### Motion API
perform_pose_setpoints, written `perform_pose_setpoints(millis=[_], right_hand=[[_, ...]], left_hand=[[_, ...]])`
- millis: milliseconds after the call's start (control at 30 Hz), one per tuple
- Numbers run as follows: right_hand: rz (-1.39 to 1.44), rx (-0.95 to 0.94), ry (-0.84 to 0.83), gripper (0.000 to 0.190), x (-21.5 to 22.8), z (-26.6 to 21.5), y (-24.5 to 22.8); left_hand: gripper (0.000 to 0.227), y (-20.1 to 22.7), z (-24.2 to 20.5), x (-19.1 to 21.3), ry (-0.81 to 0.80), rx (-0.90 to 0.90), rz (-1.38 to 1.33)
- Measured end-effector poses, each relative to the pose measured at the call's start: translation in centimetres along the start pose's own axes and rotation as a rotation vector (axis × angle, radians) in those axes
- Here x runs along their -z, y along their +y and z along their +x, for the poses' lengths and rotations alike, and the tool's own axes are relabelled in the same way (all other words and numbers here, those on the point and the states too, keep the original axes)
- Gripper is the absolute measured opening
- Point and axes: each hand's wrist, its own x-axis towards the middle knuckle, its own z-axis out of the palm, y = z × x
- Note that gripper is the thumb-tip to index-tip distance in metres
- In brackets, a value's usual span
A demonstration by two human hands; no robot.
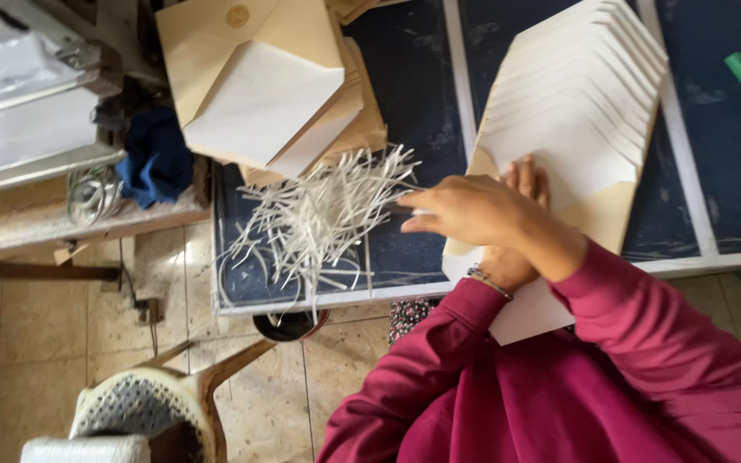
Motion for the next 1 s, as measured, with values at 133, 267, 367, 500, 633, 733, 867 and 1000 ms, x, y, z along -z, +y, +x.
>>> perform_pose_setpoints(millis=[133,267,367,500,633,733,867,1000], right_hand=[[0.109,-0.248,0.560,0.036,-1.0,-5.4,11.5],[-0.235,-0.589,1.003,0.031,-4.6,-13.0,27.1],[-0.206,-0.791,0.933,0.040,-5.5,-16.1,32.1],[-0.247,-0.871,0.879,0.049,-3.8,-14.9,33.8],[0.270,-0.485,1.103,0.056,0.7,-9.5,32.7],[0.533,-0.548,1.047,0.080,2.9,-6.4,31.7],[0.432,-0.696,0.899,0.077,4.6,-4.7,30.0],[0.338,-0.586,0.957,0.060,2.9,-5.5,30.1]], left_hand=[[0.101,-0.4,1.1,-0.7,0.004,-0.094,-0.208],[0.101,-0.7,1.1,-2.4,0.143,-0.152,-0.220],[0.103,-1.3,1.2,-3.1,0.127,-0.157,-0.234],[0.099,-2.0,1.3,-2.5,0.181,-0.189,-0.263],[0.085,-2.1,1.4,-2.2,0.118,-0.199,-0.263],[0.085,-2.1,1.3,-2.1,0.095,-0.203,-0.268],[0.084,-2.3,1.6,-2.3,0.061,-0.215,-0.274],[0.086,-3.1,1.5,-2.7,0.107,-0.230,-0.267]])
